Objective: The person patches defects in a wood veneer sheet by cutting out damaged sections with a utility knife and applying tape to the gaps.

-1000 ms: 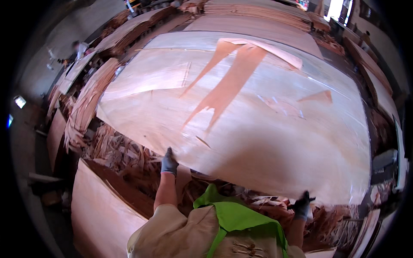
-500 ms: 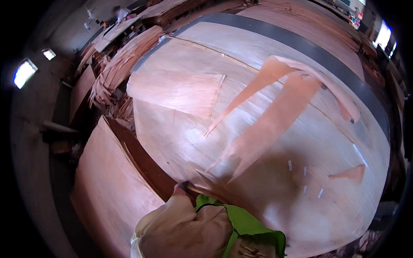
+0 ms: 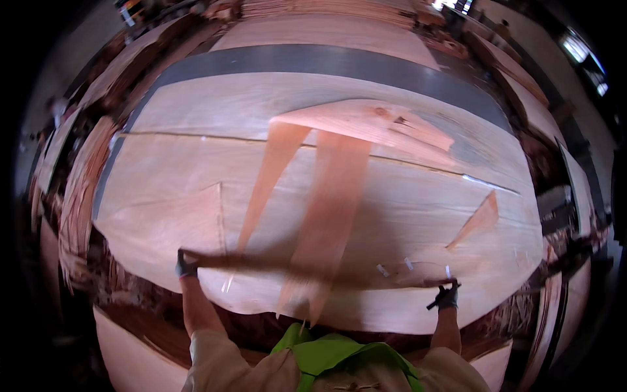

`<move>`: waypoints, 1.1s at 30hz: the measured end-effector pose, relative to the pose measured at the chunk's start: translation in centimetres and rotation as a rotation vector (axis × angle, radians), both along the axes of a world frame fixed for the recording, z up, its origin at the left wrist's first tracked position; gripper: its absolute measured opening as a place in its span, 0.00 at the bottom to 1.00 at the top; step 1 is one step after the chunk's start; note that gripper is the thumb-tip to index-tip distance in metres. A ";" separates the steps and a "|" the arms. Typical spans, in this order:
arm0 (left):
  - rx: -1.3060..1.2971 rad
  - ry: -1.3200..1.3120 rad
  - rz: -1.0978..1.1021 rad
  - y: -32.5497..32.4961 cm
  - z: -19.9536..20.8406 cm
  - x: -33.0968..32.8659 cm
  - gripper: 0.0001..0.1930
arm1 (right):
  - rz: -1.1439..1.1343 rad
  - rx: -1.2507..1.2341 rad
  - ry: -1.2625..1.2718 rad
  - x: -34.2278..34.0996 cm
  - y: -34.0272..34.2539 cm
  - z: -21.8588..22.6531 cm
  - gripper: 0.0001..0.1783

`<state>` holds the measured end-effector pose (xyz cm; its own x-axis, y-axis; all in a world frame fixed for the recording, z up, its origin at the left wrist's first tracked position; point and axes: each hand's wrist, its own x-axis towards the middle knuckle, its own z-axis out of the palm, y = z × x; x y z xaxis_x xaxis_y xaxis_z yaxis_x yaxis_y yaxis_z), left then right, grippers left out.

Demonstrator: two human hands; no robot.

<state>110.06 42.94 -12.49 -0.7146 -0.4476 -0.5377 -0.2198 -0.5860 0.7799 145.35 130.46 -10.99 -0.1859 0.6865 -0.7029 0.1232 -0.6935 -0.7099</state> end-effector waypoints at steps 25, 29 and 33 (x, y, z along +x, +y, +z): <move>-0.022 -0.214 -0.406 -3.3 0.6 4.6 0.12 | -0.289 0.100 0.141 -1.9 -3.4 1.6 0.12; -0.002 -0.383 -0.139 0.1 1.2 4.4 0.15 | -0.215 0.121 0.271 1.0 -1.8 1.0 0.10; 0.160 -0.373 -0.155 3.7 3.4 4.4 0.16 | -0.299 0.068 0.348 1.1 -1.9 2.1 0.11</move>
<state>114.50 46.61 -9.09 -0.5101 -0.2405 -0.8258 -0.5644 -0.6309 0.5324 146.43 128.52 -8.87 -0.1897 0.7882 -0.5855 -0.3284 -0.6129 -0.7187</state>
